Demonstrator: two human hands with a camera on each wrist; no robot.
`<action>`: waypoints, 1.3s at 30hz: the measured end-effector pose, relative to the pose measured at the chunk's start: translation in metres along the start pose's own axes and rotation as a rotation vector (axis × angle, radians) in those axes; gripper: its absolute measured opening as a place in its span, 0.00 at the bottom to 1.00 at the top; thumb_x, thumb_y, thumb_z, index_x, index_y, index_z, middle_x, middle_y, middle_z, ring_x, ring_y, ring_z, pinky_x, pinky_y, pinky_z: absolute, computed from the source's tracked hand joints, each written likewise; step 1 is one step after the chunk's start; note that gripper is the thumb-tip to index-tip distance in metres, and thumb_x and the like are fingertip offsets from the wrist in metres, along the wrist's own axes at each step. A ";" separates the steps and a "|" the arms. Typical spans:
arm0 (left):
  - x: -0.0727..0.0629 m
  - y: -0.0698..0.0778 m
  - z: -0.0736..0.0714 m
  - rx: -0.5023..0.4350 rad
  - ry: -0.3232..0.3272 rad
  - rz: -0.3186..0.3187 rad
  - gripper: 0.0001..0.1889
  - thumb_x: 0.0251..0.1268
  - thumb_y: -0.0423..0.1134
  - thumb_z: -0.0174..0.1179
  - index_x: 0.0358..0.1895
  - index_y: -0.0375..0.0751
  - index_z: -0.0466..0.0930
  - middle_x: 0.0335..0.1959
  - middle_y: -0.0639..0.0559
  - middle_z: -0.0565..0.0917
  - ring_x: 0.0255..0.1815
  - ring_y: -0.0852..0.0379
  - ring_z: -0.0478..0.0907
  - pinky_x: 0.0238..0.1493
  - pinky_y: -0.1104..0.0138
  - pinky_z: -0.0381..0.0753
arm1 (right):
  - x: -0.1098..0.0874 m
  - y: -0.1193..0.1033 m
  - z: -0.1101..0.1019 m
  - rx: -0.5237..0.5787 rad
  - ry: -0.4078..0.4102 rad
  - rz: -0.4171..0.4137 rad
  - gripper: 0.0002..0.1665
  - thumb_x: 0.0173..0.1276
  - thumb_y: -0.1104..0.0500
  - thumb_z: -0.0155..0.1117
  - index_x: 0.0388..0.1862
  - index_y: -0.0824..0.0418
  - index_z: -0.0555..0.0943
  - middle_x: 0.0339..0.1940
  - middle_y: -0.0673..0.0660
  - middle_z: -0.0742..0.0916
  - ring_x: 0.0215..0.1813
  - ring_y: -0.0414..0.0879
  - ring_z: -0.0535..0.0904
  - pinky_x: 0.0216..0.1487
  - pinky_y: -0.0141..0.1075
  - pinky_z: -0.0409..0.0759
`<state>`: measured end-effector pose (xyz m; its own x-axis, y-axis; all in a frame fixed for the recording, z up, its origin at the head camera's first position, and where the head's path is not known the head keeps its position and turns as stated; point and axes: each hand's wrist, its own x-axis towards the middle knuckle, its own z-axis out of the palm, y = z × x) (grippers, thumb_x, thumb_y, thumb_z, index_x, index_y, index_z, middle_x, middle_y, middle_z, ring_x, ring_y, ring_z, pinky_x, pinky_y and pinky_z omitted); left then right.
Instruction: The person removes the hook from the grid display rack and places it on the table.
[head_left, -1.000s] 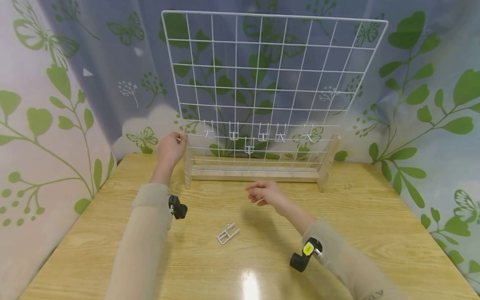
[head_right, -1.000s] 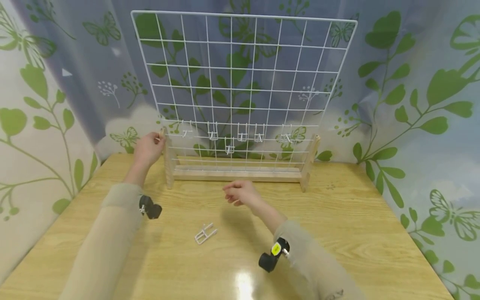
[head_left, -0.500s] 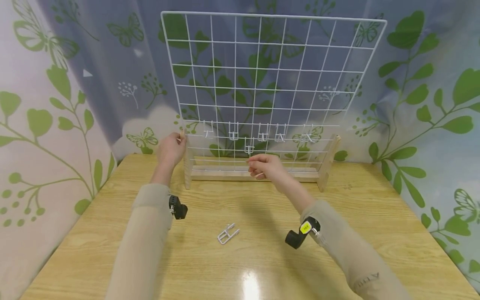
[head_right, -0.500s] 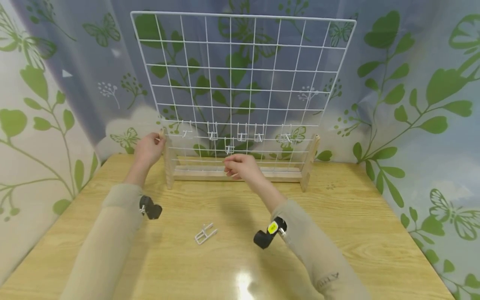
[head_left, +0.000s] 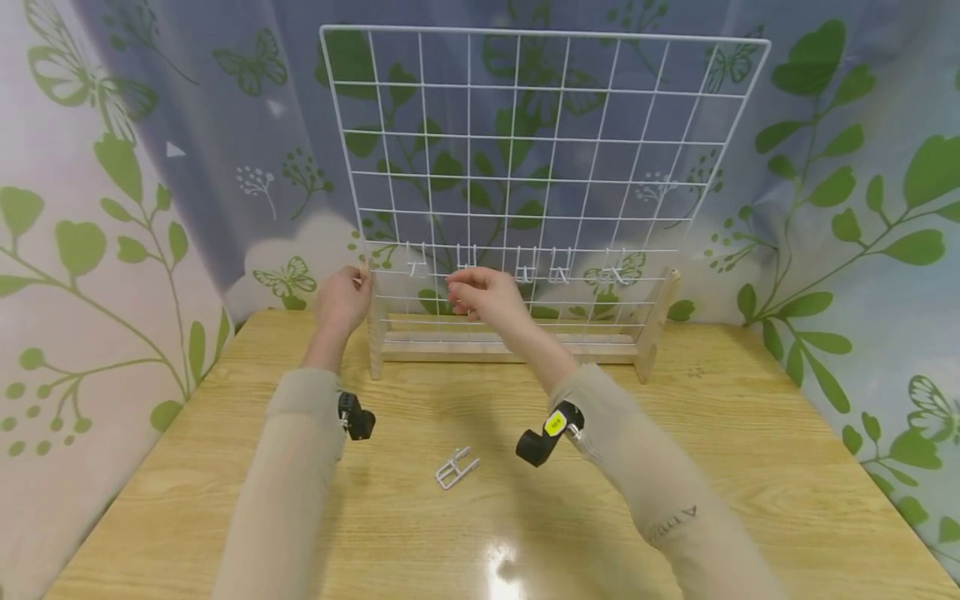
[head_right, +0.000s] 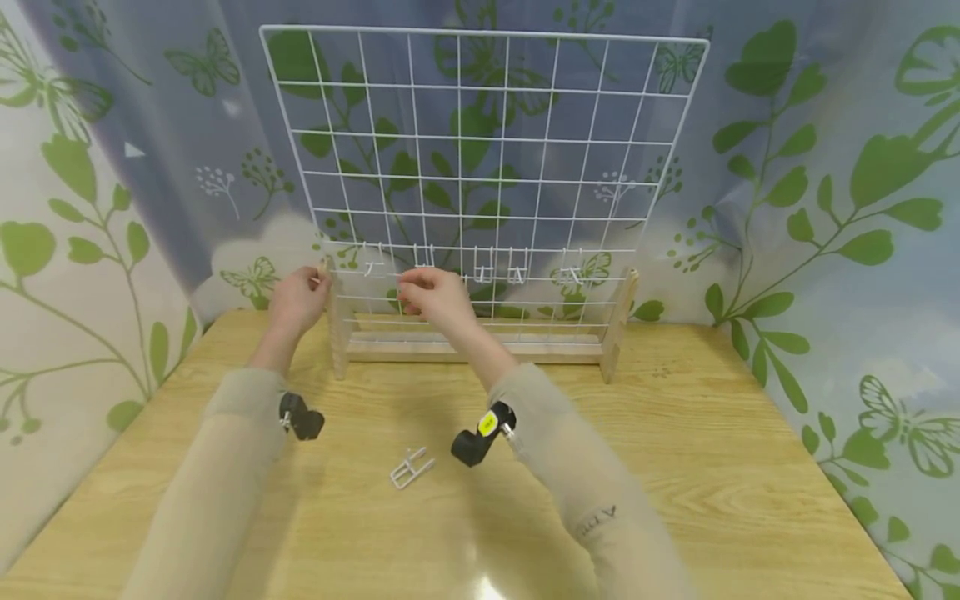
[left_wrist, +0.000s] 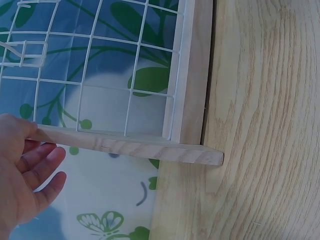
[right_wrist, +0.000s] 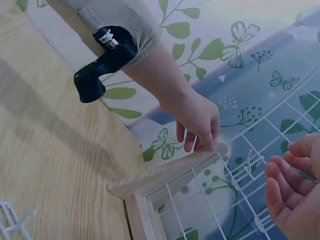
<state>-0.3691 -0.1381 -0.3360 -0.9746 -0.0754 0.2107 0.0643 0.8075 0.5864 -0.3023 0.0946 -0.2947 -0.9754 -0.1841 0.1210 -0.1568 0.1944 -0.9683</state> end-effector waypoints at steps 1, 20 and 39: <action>0.000 0.000 0.000 0.000 0.000 0.001 0.21 0.71 0.45 0.42 0.56 0.33 0.71 0.46 0.38 0.79 0.41 0.43 0.77 0.38 0.55 0.75 | 0.002 -0.002 0.003 -0.006 0.004 -0.012 0.14 0.68 0.61 0.56 0.50 0.65 0.79 0.40 0.62 0.84 0.36 0.51 0.80 0.37 0.40 0.78; 0.001 0.005 0.002 0.001 0.015 0.014 0.20 0.70 0.45 0.42 0.55 0.34 0.72 0.45 0.38 0.80 0.41 0.42 0.77 0.38 0.54 0.75 | 0.025 -0.009 0.025 -0.073 0.038 -0.016 0.17 0.70 0.60 0.54 0.55 0.64 0.76 0.42 0.60 0.85 0.39 0.49 0.80 0.39 0.39 0.80; -0.001 0.000 0.001 -0.011 0.029 0.012 0.20 0.70 0.44 0.42 0.54 0.33 0.73 0.44 0.37 0.80 0.40 0.42 0.77 0.38 0.54 0.74 | 0.053 -0.004 0.051 -0.065 0.022 0.087 0.21 0.74 0.58 0.47 0.61 0.64 0.71 0.45 0.63 0.82 0.42 0.50 0.81 0.46 0.42 0.79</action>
<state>-0.3685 -0.1369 -0.3371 -0.9671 -0.0829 0.2407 0.0788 0.8017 0.5925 -0.3454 0.0352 -0.2953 -0.9889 -0.1426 0.0426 -0.0804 0.2708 -0.9593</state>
